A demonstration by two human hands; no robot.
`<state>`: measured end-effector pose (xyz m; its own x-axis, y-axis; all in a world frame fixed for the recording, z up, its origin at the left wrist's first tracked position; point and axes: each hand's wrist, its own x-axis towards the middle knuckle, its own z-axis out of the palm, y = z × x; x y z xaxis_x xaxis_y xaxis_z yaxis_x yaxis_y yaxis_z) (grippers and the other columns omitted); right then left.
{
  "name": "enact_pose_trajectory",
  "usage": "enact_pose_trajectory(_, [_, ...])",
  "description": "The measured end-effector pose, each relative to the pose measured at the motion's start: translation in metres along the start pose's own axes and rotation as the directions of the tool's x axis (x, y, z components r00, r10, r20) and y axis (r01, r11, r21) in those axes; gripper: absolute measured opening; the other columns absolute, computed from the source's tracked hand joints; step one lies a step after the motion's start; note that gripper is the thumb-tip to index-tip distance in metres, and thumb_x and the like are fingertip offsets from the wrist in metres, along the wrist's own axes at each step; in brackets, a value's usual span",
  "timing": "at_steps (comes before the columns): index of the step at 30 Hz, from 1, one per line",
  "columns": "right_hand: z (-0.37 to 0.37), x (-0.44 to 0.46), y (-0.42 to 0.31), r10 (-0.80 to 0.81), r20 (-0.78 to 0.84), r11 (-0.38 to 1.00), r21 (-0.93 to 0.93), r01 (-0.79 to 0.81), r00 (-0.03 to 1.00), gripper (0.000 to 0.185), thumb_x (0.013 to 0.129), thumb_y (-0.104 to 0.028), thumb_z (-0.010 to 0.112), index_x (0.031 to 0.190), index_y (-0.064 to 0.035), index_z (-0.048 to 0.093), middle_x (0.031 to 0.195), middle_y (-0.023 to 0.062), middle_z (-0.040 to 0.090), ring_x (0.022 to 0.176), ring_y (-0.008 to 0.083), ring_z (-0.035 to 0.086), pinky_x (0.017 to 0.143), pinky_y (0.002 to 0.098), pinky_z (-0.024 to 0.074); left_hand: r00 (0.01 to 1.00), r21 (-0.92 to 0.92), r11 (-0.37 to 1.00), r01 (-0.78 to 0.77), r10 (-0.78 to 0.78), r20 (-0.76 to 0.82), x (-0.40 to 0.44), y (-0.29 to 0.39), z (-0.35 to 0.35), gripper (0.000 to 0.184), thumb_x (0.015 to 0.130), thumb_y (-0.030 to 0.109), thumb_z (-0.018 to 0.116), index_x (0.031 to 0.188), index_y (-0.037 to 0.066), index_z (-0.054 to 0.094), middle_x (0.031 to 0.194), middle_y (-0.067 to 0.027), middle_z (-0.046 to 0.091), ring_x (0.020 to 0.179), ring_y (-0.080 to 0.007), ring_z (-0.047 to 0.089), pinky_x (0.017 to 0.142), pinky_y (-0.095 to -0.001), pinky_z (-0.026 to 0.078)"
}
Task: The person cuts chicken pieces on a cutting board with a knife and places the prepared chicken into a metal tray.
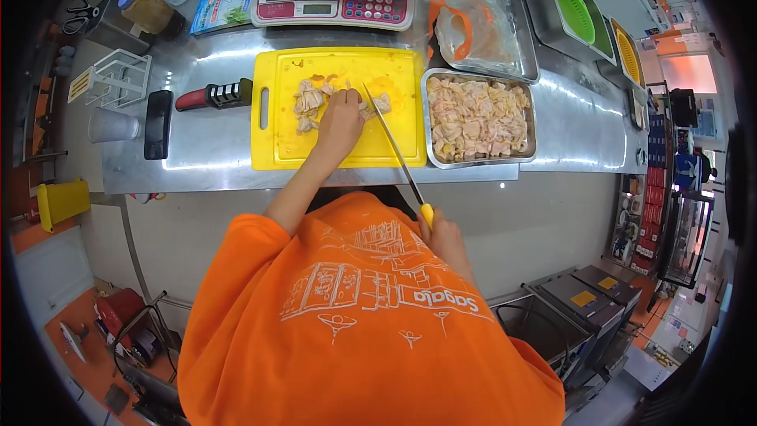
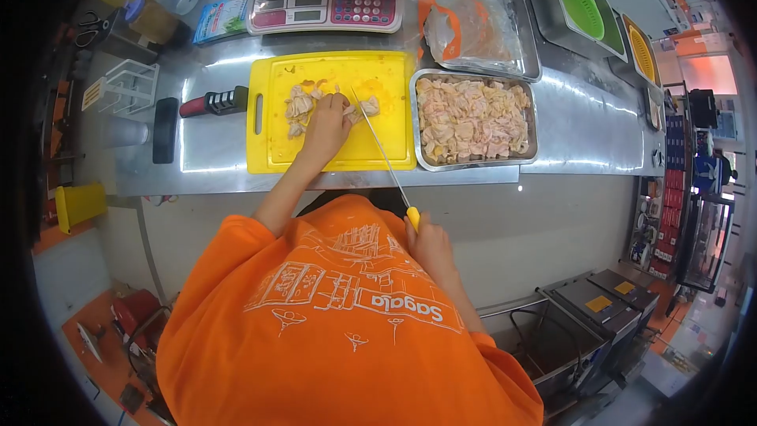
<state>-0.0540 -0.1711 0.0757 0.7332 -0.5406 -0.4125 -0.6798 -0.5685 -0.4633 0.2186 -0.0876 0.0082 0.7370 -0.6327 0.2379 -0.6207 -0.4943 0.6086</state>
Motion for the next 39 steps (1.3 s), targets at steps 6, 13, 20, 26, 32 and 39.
enact_pose_trajectory(6, [-0.001, 0.043, -0.027, -0.092, -0.085, 0.995, 0.031, 0.095, 0.992, 0.035, 0.097, -0.032, 0.056, 0.094, 0.0029, 0.054, 0.070, 0.0295, 0.063, 0.069, 0.0500, 0.062, 0.060, 0.0566, 0.0489, 0.992, 0.077, 0.996, -0.048, 0.038, 0.121, -0.008, -0.001, -0.006, 0.023, 0.077, 0.004, 0.063, 0.097, -0.006, 0.057, 0.099, -0.0251, 0.057, 0.096, -0.0400, 0.057, 0.084, -0.0465, 0.049])
enact_pose_trajectory(13, [-0.005, 0.045, -0.014, -0.042, -0.104, 0.985, 0.162, 0.058, 0.994, 0.036, 0.098, -0.031, 0.055, 0.094, 0.0057, 0.056, 0.070, 0.0305, 0.062, 0.069, 0.0496, 0.062, 0.059, 0.0551, 0.0476, 0.942, -0.127, 0.979, 0.159, -0.112, 0.315, 0.005, 0.015, -0.041, 0.017, 0.085, 0.011, 0.065, 0.090, -0.005, 0.060, 0.089, -0.0186, 0.060, 0.081, -0.0343, 0.062, 0.077, -0.0419, 0.053])
enact_pose_trajectory(20, [-0.022, 0.050, -0.022, 0.015, -0.138, 0.946, 0.322, 0.030, 0.990, 0.036, 0.097, -0.029, 0.057, 0.090, 0.0066, 0.056, 0.070, 0.0296, 0.062, 0.068, 0.0484, 0.061, 0.058, 0.0536, 0.0454, 0.997, -0.509, 0.858, -0.067, 0.077, 0.000, 0.019, 0.031, -0.049, 0.010, 0.081, -0.004, 0.060, 0.090, -0.001, 0.059, 0.088, -0.0139, 0.060, 0.080, -0.0293, 0.062, 0.069, -0.0373, 0.051])
enact_pose_trajectory(26, [-0.019, 0.040, -0.017, -0.054, -0.140, 0.952, 0.292, 0.094, 0.989, 0.034, 0.097, -0.029, 0.057, 0.094, 0.0048, 0.056, 0.070, 0.0297, 0.061, 0.068, 0.0489, 0.061, 0.058, 0.0533, 0.0452, 0.995, -0.216, 0.975, -0.047, 0.064, 0.073, -0.017, -0.011, -0.045, 0.014, 0.078, -0.004, 0.063, 0.090, 0.000, 0.059, 0.094, -0.0152, 0.060, 0.093, -0.0343, 0.059, 0.080, -0.0405, 0.049])
enact_pose_trajectory(32, [-0.003, 0.038, -0.025, -0.093, -0.004, 0.983, 0.160, 0.093, 0.996, 0.034, 0.097, -0.031, 0.057, 0.098, 0.0023, 0.054, 0.069, 0.0299, 0.061, 0.067, 0.0498, 0.061, 0.058, 0.0554, 0.0470, 0.998, -0.099, 0.995, -0.007, 0.001, -0.058, -0.009, 0.008, -0.014, 0.021, 0.077, 0.011, 0.072, 0.091, 0.002, 0.059, 0.093, -0.0148, 0.059, 0.094, -0.0356, 0.058, 0.079, -0.0423, 0.050])
enact_pose_trajectory(39, [-0.011, 0.028, -0.029, -0.056, 0.010, 0.997, 0.047, 0.056, 0.998, 0.034, 0.096, -0.032, 0.057, 0.097, 0.0019, 0.053, 0.067, 0.0284, 0.062, 0.064, 0.0489, 0.062, 0.057, 0.0552, 0.0487, 0.998, -0.064, 0.997, -0.037, 0.034, -0.048, -0.006, 0.007, -0.013, 0.018, 0.076, 0.010, 0.071, 0.090, 0.003, 0.062, 0.092, -0.0137, 0.058, 0.092, -0.0326, 0.058, 0.078, -0.0417, 0.050])
